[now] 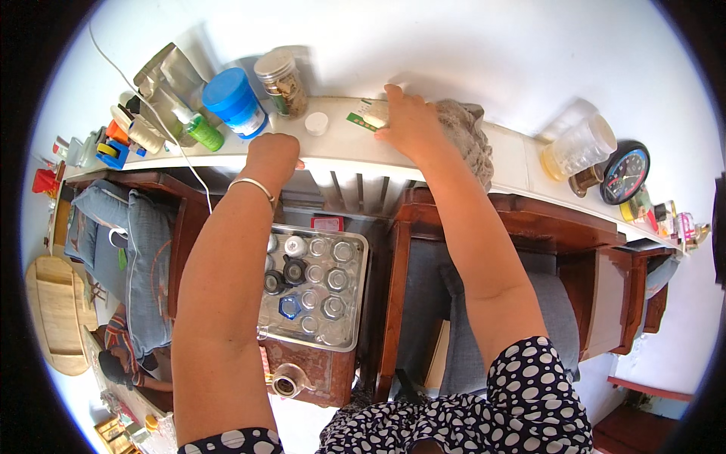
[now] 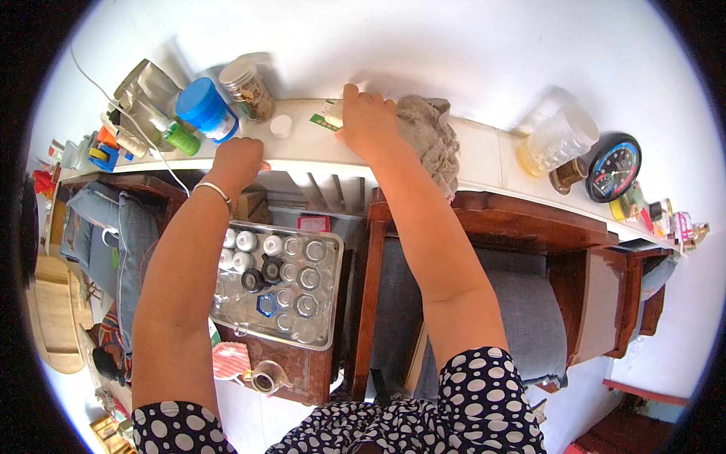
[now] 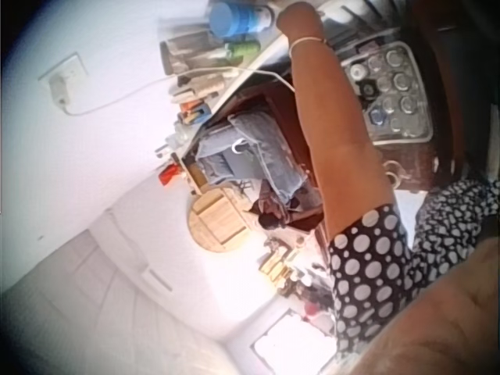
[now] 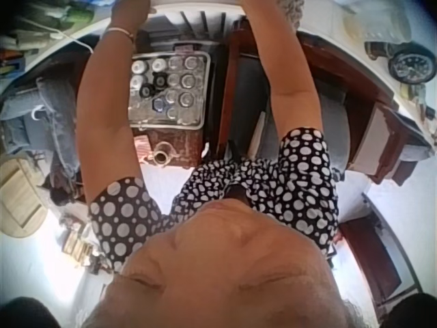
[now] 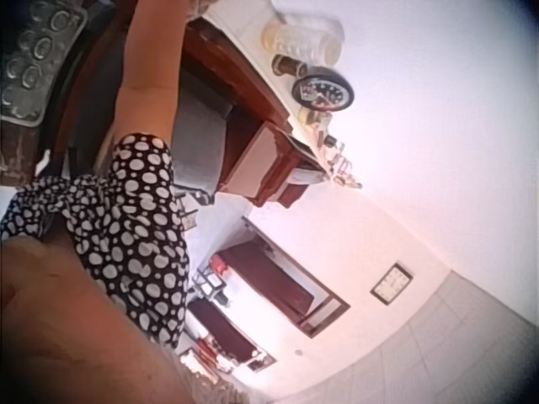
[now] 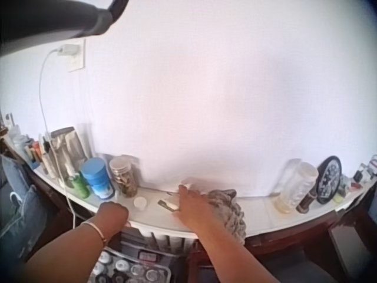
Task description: The person wipes a cluttered shelf with a cloth, moving various items such as bottles, jars, and containers aside to reach the surface. They continue wiping different sections of the shelf while rearranging objects to access more area.
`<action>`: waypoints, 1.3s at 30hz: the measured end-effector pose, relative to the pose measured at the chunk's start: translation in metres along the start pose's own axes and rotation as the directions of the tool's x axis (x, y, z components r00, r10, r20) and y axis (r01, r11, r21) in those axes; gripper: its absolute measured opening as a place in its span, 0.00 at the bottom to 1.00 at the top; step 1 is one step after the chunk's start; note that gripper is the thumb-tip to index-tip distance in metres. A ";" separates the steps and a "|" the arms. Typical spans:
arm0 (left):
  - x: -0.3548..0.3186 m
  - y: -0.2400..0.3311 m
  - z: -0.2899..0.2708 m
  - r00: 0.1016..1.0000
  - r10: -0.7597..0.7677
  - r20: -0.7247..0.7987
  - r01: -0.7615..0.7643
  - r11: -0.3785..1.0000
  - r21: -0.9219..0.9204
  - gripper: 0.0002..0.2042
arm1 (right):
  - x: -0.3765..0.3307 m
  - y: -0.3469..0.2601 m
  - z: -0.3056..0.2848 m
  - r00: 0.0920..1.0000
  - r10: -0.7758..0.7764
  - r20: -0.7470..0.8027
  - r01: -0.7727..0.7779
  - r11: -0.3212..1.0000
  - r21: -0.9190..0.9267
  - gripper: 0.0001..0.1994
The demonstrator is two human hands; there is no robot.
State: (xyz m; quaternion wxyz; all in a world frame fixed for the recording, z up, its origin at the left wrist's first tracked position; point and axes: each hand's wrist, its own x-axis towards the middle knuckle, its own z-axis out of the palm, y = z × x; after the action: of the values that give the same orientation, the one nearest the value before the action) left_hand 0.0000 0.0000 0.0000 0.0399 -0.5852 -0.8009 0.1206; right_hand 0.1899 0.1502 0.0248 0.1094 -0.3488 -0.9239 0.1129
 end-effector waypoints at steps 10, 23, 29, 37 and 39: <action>0.000 -0.004 -0.004 1.000 -0.002 0.013 0.002 1.000 0.012 0.16 | 0.015 0.000 0.010 0.995 -0.060 0.077 0.063 0.998 -0.031 0.31; -0.001 0.002 -0.006 0.999 -0.012 0.029 0.011 1.000 0.029 0.17 | 0.007 -0.008 0.007 0.993 -0.090 0.072 0.091 0.996 -0.016 0.43; 0.001 0.001 -0.002 1.000 0.009 -0.002 -0.009 1.000 0.013 0.17 | 0.004 -0.011 0.013 0.978 -0.156 0.141 0.157 0.988 0.001 0.48; 0.001 0.002 -0.001 1.000 0.004 0.003 -0.004 1.000 0.000 0.17 | -0.022 -0.017 0.030 0.957 -0.289 -0.003 0.288 0.956 0.057 0.33; 0.001 0.002 -0.002 1.000 0.003 0.008 -0.003 1.000 -0.001 0.17 | -0.026 -0.015 0.037 0.938 -0.339 -0.069 0.343 0.937 0.062 0.30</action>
State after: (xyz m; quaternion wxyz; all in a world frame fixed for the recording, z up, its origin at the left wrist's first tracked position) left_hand 0.0020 0.0020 0.0009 0.0362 -0.5861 -0.8001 0.1226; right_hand 0.1890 0.1171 -0.0096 0.1664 -0.1823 -0.9621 0.1161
